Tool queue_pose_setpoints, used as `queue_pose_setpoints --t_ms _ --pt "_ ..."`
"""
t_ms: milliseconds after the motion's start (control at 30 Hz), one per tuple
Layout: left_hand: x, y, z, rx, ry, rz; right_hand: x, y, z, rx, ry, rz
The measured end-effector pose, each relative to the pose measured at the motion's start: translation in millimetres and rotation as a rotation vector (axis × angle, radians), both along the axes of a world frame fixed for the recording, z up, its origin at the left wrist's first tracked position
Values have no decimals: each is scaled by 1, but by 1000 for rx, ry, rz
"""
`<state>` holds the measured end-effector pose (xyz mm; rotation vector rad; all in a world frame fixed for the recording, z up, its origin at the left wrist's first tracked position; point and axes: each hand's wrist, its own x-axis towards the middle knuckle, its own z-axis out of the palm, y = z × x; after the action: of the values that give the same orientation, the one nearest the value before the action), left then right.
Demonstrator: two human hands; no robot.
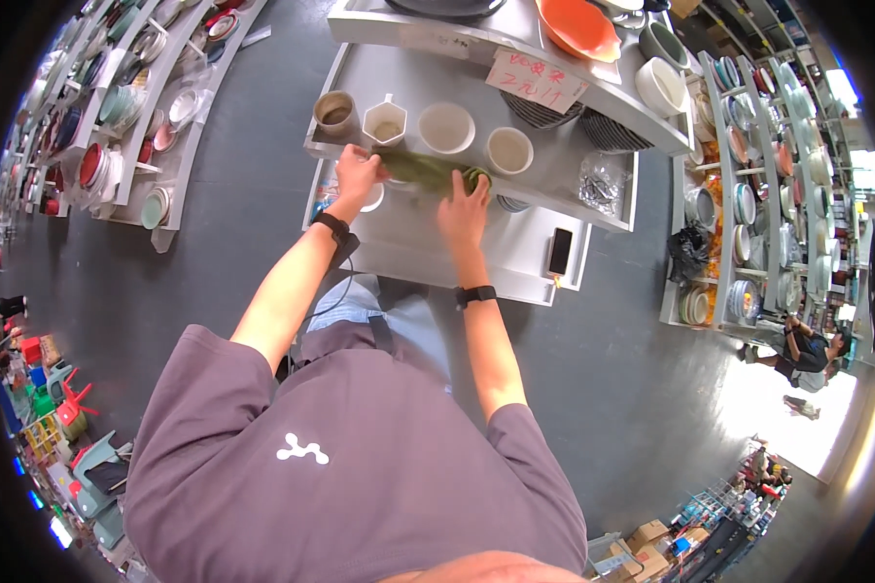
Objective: The person wipes several plates and mugs with a cloth, moving items between different shelves in a warehouse setting.
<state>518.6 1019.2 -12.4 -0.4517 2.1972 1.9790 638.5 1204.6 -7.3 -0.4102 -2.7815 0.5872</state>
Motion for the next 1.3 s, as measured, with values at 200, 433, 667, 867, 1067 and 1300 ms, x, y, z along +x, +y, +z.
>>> queue_pose_setpoints --t_ms 200,433,667,867,1067,1300 --pt "-14 -30 7 21 -14 52 -28 -22 -4 122 46 75" --pt "-20 -68 16 -254 73 128 -52 -67 -5 10 25 121" --pt "6 -83 -5 -832 739 -326 -74 -62 12 -12 -168 127" --pt "27 -89 -7 -821 765 -526 -72 -68 8 -30 -116 81" --pt "15 -86 19 -903 587 -703 -67 -77 0 -54 -98 -19" --pt "-31 -80 2 -897 658 -755 -73 -80 -11 -15 -33 -62"
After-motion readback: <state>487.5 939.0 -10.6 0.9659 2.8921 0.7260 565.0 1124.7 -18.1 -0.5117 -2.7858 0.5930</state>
